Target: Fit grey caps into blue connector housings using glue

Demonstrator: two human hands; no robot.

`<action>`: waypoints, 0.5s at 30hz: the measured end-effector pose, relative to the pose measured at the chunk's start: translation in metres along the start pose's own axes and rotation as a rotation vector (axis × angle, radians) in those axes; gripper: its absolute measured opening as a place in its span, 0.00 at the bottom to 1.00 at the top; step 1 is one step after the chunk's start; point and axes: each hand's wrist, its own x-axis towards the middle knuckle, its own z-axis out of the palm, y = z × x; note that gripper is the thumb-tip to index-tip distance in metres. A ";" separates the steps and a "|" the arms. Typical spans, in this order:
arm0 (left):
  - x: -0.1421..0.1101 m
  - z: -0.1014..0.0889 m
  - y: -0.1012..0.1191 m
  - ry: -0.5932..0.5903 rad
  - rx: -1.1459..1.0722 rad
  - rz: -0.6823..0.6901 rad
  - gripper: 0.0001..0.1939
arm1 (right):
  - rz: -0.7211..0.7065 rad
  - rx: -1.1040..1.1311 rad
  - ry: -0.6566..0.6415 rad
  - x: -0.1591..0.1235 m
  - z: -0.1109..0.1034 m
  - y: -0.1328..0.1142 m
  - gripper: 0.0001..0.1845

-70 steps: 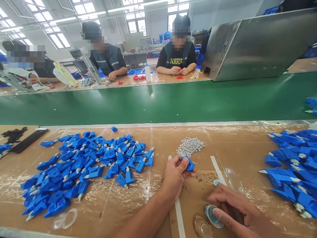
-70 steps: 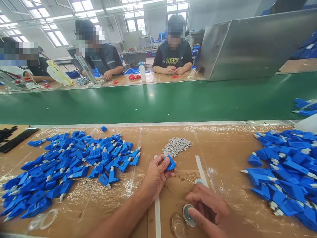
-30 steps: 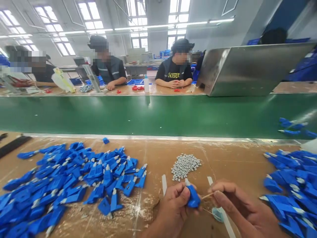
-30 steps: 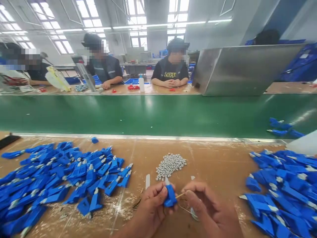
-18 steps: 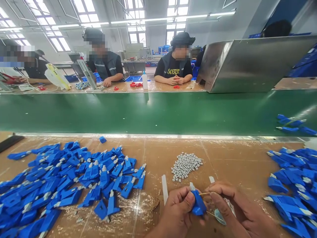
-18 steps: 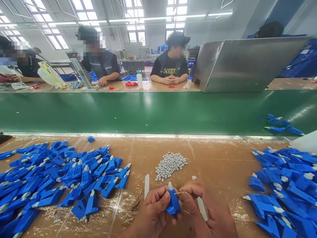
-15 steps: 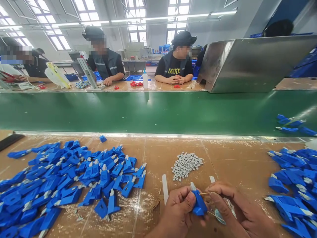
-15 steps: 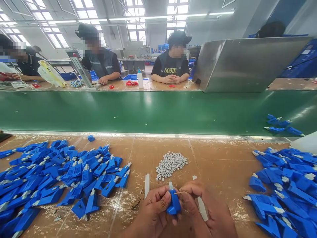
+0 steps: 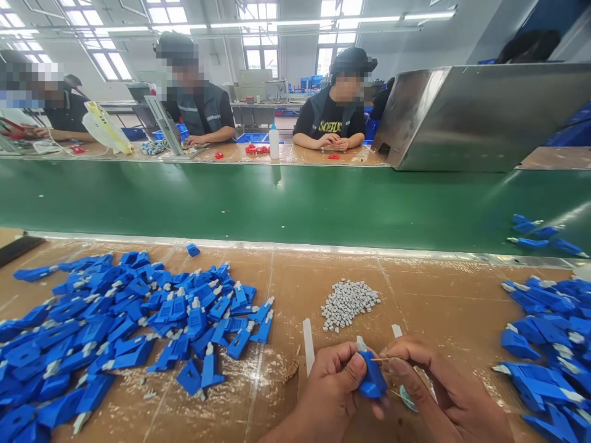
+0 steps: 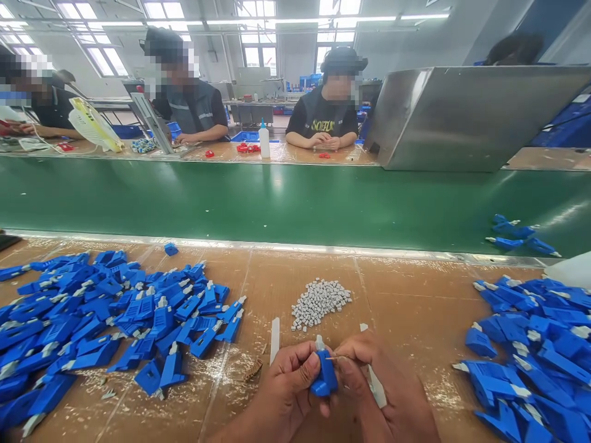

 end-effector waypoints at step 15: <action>-0.008 0.005 0.016 0.075 -0.007 -0.028 0.24 | 0.034 -0.076 -0.343 -0.054 -0.046 -0.013 0.12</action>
